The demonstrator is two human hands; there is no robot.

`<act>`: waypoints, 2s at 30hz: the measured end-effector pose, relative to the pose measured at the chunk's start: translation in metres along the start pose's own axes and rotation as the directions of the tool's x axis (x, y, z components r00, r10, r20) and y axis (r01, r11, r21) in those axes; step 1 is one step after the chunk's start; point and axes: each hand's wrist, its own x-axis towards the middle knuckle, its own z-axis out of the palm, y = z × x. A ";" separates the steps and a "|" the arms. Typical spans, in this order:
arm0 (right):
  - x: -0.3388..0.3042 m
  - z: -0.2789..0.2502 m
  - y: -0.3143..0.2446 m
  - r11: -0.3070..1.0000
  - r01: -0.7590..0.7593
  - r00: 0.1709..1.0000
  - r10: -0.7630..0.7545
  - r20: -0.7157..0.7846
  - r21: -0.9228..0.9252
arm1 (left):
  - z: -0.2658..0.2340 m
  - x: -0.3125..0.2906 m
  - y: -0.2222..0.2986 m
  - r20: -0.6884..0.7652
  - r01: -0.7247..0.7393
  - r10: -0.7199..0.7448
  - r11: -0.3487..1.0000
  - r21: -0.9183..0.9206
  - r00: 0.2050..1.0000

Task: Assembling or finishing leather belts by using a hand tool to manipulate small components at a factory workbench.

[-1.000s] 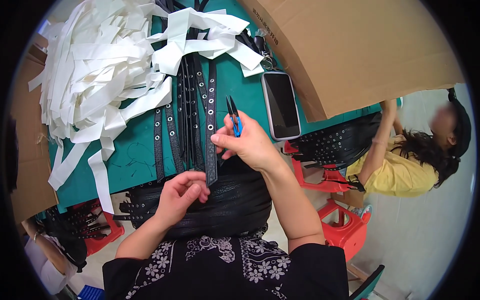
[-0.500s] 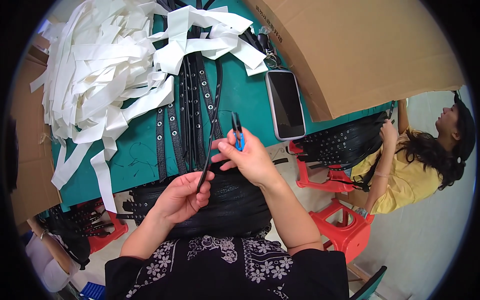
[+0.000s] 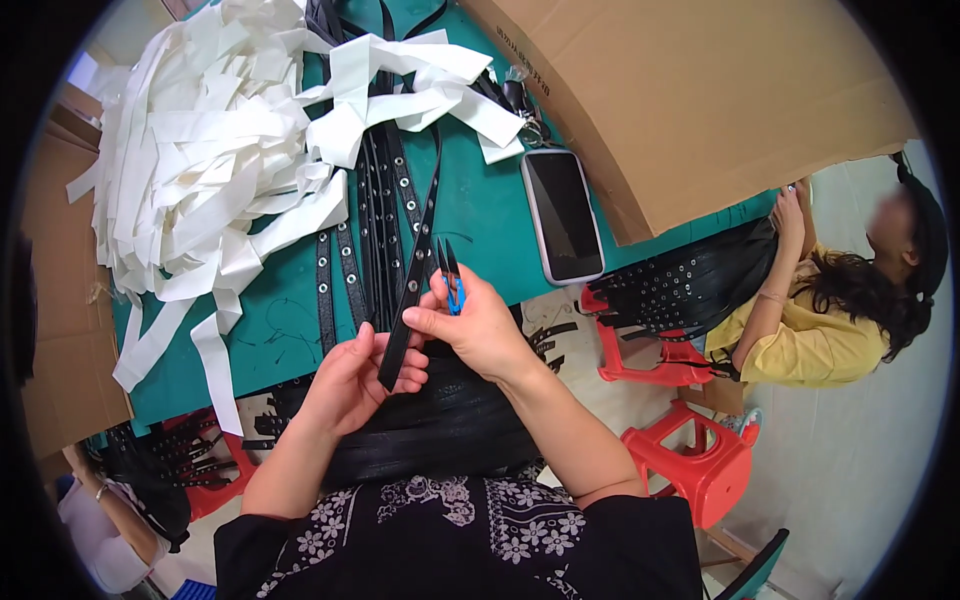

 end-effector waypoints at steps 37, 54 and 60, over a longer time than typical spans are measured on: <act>-0.327 -0.223 0.057 0.040 -0.492 0.678 0.644 -0.355 -0.870 | 0.068 0.108 -0.006 0.090 -0.076 0.074 0.997 0.021 0.993; -0.018 0.037 -0.006 0.987 0.158 0.987 -0.158 0.010 -0.031 | -0.011 -0.044 -0.028 0.299 -0.293 0.186 0.883 0.366 0.936; -0.008 0.049 0.007 0.959 0.230 0.971 -0.236 -0.022 -0.167 | -0.011 -0.050 -0.009 0.061 -0.254 0.249 0.905 0.341 0.967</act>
